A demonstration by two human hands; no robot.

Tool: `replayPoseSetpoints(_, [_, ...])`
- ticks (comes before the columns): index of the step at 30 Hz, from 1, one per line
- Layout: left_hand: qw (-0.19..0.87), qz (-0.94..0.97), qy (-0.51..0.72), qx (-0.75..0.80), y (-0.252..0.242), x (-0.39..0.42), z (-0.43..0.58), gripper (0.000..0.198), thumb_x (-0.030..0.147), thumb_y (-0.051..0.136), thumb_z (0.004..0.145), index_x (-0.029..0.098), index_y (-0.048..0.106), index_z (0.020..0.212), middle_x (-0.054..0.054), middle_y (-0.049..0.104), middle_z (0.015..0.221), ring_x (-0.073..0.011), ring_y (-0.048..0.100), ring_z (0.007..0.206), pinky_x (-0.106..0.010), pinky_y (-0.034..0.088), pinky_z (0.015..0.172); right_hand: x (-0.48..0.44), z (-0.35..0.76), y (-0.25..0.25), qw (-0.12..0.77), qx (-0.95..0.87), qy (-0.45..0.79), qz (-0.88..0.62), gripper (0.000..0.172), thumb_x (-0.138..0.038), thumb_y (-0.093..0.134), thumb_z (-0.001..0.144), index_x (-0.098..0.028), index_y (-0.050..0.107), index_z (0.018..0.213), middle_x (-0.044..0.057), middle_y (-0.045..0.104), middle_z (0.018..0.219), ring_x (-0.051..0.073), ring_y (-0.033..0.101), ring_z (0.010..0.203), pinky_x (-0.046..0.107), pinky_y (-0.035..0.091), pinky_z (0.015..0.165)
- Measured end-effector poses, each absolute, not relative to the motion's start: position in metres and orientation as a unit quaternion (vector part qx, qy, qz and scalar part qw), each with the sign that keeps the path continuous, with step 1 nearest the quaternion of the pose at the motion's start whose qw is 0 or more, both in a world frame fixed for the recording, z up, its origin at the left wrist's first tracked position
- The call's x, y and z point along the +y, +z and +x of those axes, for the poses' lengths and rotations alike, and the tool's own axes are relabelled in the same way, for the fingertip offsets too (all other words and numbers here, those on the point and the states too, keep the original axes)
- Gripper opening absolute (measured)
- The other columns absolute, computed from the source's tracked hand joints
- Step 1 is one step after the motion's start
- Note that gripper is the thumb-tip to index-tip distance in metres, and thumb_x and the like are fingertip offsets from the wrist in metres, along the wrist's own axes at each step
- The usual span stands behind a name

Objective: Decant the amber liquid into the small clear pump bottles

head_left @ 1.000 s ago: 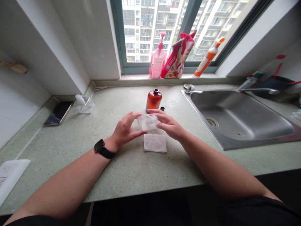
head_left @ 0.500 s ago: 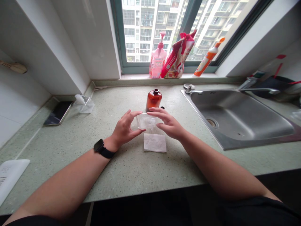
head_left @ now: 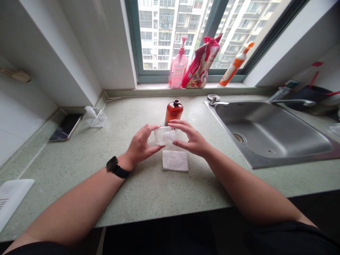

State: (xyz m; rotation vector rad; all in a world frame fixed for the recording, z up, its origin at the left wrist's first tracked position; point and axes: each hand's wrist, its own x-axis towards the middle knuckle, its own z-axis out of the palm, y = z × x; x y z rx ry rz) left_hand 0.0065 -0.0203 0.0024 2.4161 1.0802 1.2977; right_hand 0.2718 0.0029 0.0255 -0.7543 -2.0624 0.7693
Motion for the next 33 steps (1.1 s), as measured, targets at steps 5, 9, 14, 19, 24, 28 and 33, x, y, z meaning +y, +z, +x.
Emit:
replayPoseSetpoints(5, [0.111,0.827,0.427,0.348,0.001,-0.023,0.009,0.067,0.047,0.086,0.089,0.026,0.055,0.144,-0.01,0.074,0.136,-0.0287,0.072,0.129,-0.055,0.047,0.127,0.0,0.268,0.023,0.388,-0.824,0.292,-0.291,0.04,-0.04,0.077,0.095,-0.043,0.074,0.135,0.005,0.062,0.151,0.03,0.055,0.146,0.061,0.042,0.127])
replayPoseSetpoints(9, [0.12,0.829,0.428,0.341,0.001,-0.024,0.009,0.065,0.047,0.086,0.088,0.024,0.056,0.142,-0.011,0.074,0.135,-0.0298,0.073,0.128,-0.052,0.053,0.121,0.0,0.269,0.022,0.39,-0.823,0.295,-0.289,0.043,-0.04,0.078,0.095,-0.042,0.074,0.137,0.005,0.062,0.152,0.031,0.056,0.146,0.061,0.044,0.126])
replayPoseSetpoints(14, [0.137,0.828,0.436,0.325,0.003,-0.025,0.009,0.064,0.048,0.087,0.088,0.023,0.058,0.14,-0.012,0.074,0.133,-0.0291,0.074,0.123,-0.047,0.059,0.111,-0.002,0.268,0.023,0.395,-0.828,0.292,-0.269,0.035,-0.037,0.079,0.095,-0.039,0.077,0.13,0.005,0.063,0.153,0.028,0.059,0.144,0.056,0.048,0.124])
replayPoseSetpoints(19, [0.119,0.828,0.433,0.336,0.004,-0.027,0.012,0.067,0.047,0.091,0.084,0.022,0.06,0.138,-0.012,0.076,0.128,-0.0298,0.073,0.122,-0.048,0.057,0.111,-0.006,0.264,0.024,0.429,-0.824,0.239,-0.283,0.023,-0.035,0.083,0.091,-0.03,0.08,0.114,0.008,0.071,0.139,0.027,0.066,0.134,0.052,0.054,0.117])
replayPoseSetpoints(24, [0.112,0.818,0.433,0.36,0.005,-0.031,0.017,0.066,0.046,0.091,0.084,0.023,0.06,0.137,-0.01,0.076,0.127,-0.0288,0.074,0.12,-0.048,0.056,0.111,-0.014,0.255,0.028,0.459,-0.805,0.201,-0.316,0.016,-0.036,0.084,0.09,-0.027,0.077,0.103,0.007,0.075,0.123,0.026,0.072,0.12,0.05,0.058,0.11])
replayPoseSetpoints(28, [0.1,0.82,0.436,0.358,0.005,-0.03,0.019,0.071,0.05,0.092,0.083,0.023,0.058,0.139,-0.011,0.076,0.127,-0.0295,0.074,0.119,-0.051,0.054,0.113,-0.021,0.249,0.03,0.481,-0.787,0.179,-0.343,0.015,-0.037,0.083,0.09,-0.027,0.074,0.098,0.007,0.077,0.112,0.028,0.071,0.121,0.051,0.059,0.107])
replayPoseSetpoints(33, [0.099,0.823,0.432,0.355,0.003,-0.028,0.018,0.072,0.056,0.089,0.084,0.023,0.057,0.139,-0.012,0.075,0.13,-0.0305,0.073,0.122,-0.052,0.054,0.114,-0.025,0.246,0.029,0.488,-0.779,0.175,-0.353,0.017,-0.039,0.081,0.091,-0.026,0.073,0.099,0.007,0.077,0.108,0.029,0.072,0.12,0.05,0.059,0.105])
